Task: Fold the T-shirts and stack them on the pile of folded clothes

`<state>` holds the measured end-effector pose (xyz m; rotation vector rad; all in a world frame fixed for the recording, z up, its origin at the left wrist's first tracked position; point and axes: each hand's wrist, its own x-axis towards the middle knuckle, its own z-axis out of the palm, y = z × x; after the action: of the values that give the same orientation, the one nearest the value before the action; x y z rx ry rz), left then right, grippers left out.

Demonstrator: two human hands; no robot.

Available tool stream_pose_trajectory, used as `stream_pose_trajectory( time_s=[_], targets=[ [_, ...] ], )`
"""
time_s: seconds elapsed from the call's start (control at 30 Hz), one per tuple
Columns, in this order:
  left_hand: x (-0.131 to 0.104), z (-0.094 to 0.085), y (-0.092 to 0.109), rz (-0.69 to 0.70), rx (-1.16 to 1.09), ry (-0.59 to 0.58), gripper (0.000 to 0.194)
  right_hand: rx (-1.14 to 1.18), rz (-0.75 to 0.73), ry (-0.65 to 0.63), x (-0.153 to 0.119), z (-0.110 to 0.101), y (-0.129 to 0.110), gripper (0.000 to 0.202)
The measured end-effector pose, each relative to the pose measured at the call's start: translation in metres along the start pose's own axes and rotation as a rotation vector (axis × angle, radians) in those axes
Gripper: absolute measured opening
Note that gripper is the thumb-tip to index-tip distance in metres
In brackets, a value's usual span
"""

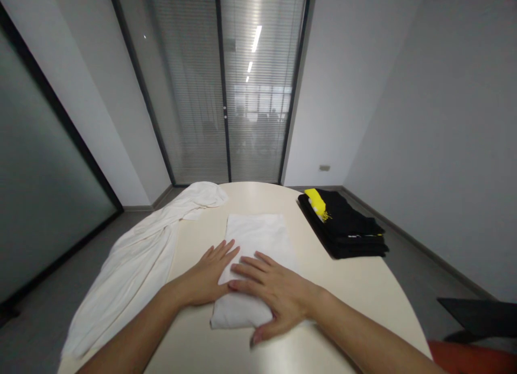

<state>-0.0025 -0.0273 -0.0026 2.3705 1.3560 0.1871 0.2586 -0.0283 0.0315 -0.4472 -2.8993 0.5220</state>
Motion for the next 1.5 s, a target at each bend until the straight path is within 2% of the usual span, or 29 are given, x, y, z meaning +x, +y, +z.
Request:
stream_pose_trajectory(
  time_s=[0.1, 0.37, 0.47, 0.53, 0.6, 0.77, 0.83, 0.93, 1.07, 1.2, 1.27, 1.33, 1.4, 1.43, 1.5],
  targets=[
    [0.001, 0.000, -0.003, -0.003, -0.001, -0.006, 0.080, 0.012, -0.078, -0.015, 0.002, 0.001, -0.001, 0.095],
    [0.003, 0.001, 0.001, -0.017, 0.049, 0.089, 0.069, 0.009, -0.062, -0.002, -0.002, 0.008, 0.005, 0.095],
    [0.004, 0.000, 0.004, -0.063, 0.069, 0.096, 0.061, 0.036, -0.056, 0.026, -0.003, -0.001, 0.009, 0.082],
    [0.006, 0.000, 0.004, -0.080, 0.085, 0.151, 0.053, 0.017, 0.037, 0.103, -0.007, -0.008, 0.016, 0.062],
    [0.009, 0.002, 0.003, -0.106, 0.095, 0.231, 0.048, -0.059, 0.212, 0.215, -0.011, -0.013, 0.030, 0.049],
    [0.023, 0.006, -0.002, -0.208, 0.087, 0.450, 0.042, -0.209, 0.727, 0.469, -0.022, -0.007, 0.074, 0.049],
    [0.028, 0.007, -0.004, -0.192, 0.058, 0.501, 0.035, -0.208, 0.828, 0.494, -0.024, -0.002, 0.088, 0.047],
    [0.032, 0.007, -0.003, -0.177, 0.004, 0.541, 0.027, -0.178, 0.825, 0.478, -0.026, 0.003, 0.099, 0.041],
    [0.033, 0.002, 0.006, -0.239, -0.103, 0.509, 0.025, -0.091, 0.786, 0.492, -0.027, 0.001, 0.103, 0.038],
    [0.023, -0.007, 0.019, -0.295, -0.246, 0.428, 0.017, 0.041, 0.848, 0.469, -0.028, -0.008, 0.094, 0.036],
    [0.015, -0.011, 0.022, -0.307, -0.330, 0.341, 0.014, 0.128, 0.876, 0.419, -0.031, -0.013, 0.086, 0.035],
    [0.007, -0.015, 0.022, -0.329, -0.419, 0.188, 0.013, 0.229, 0.861, 0.324, -0.036, -0.017, 0.078, 0.033],
    [0.003, -0.016, 0.019, -0.370, -0.434, 0.089, 0.020, 0.300, 0.833, 0.260, -0.041, -0.019, 0.073, 0.036],
    [0.003, -0.017, 0.016, -0.392, -0.394, 0.114, 0.024, 0.309, 0.835, 0.266, -0.043, -0.020, 0.072, 0.038],
    [0.007, -0.015, 0.008, -0.436, -0.268, 0.290, 0.027, 0.250, 0.884, 0.358, -0.044, -0.018, 0.074, 0.042]
  ],
)
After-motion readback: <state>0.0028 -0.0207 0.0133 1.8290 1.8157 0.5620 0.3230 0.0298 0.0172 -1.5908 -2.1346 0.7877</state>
